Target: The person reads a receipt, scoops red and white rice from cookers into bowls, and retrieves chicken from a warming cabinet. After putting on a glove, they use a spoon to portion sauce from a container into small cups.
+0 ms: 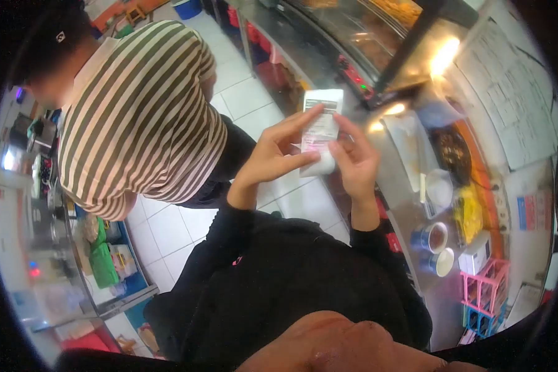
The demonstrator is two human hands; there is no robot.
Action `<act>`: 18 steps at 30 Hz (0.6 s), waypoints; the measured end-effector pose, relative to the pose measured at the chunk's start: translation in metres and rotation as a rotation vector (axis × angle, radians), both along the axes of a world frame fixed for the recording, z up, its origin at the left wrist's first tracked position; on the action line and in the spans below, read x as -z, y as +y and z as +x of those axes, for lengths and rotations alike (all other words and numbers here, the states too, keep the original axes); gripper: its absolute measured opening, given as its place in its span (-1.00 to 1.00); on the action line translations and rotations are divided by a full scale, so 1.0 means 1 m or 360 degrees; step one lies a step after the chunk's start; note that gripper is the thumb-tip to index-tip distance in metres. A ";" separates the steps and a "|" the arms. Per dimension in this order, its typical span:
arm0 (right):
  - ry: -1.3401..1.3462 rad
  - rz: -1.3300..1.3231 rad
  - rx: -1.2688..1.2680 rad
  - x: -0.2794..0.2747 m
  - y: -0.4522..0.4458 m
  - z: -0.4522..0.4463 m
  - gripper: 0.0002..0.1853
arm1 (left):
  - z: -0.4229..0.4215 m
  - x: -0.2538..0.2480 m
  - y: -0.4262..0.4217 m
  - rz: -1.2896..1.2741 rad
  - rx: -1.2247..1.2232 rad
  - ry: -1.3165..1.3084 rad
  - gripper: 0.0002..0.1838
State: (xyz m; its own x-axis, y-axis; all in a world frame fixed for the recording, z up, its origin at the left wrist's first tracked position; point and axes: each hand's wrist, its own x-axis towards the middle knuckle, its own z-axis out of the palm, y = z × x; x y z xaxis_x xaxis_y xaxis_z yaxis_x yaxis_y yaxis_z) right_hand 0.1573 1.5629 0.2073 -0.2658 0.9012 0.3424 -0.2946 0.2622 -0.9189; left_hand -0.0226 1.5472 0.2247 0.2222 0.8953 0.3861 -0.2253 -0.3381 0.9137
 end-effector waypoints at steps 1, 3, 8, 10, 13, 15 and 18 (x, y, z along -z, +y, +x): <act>0.0028 0.0029 -0.0062 -0.005 0.005 -0.010 -0.38 | -0.015 -0.005 0.003 -0.0034 -0.0005 0.0057 -0.17; 0.0075 0.0052 -0.0136 -0.016 0.012 -0.031 -0.37 | -0.039 -0.010 0.010 -0.0031 0.0002 0.0034 -0.16; 0.0044 -0.0032 -0.0219 -0.024 0.032 -0.059 -0.34 | -0.078 -0.019 0.042 0.0109 -0.0040 0.0038 -0.11; -0.0015 -0.0052 -0.0174 -0.031 0.057 -0.064 -0.34 | -0.087 -0.026 0.069 0.0054 0.0021 0.0058 -0.09; -0.0195 0.0044 -0.0160 -0.028 0.103 -0.055 -0.34 | -0.091 -0.020 0.115 -0.0036 0.0096 0.0068 -0.06; -0.0387 0.0201 -0.0149 -0.041 0.148 -0.042 -0.40 | -0.092 -0.017 0.157 0.0028 0.0040 0.0082 -0.08; -0.1113 0.0828 0.0133 -0.093 0.231 -0.010 -0.57 | -0.098 0.003 0.231 0.0222 -0.0156 0.0237 -0.13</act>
State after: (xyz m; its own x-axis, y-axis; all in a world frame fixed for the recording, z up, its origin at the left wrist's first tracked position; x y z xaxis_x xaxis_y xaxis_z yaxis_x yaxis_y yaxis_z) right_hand 0.1472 1.7939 0.2998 -0.5084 0.7019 0.4988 0.3307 0.6940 -0.6396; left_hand -0.1205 1.7784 0.2220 0.2005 0.8557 0.4771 -0.0512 -0.4772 0.8773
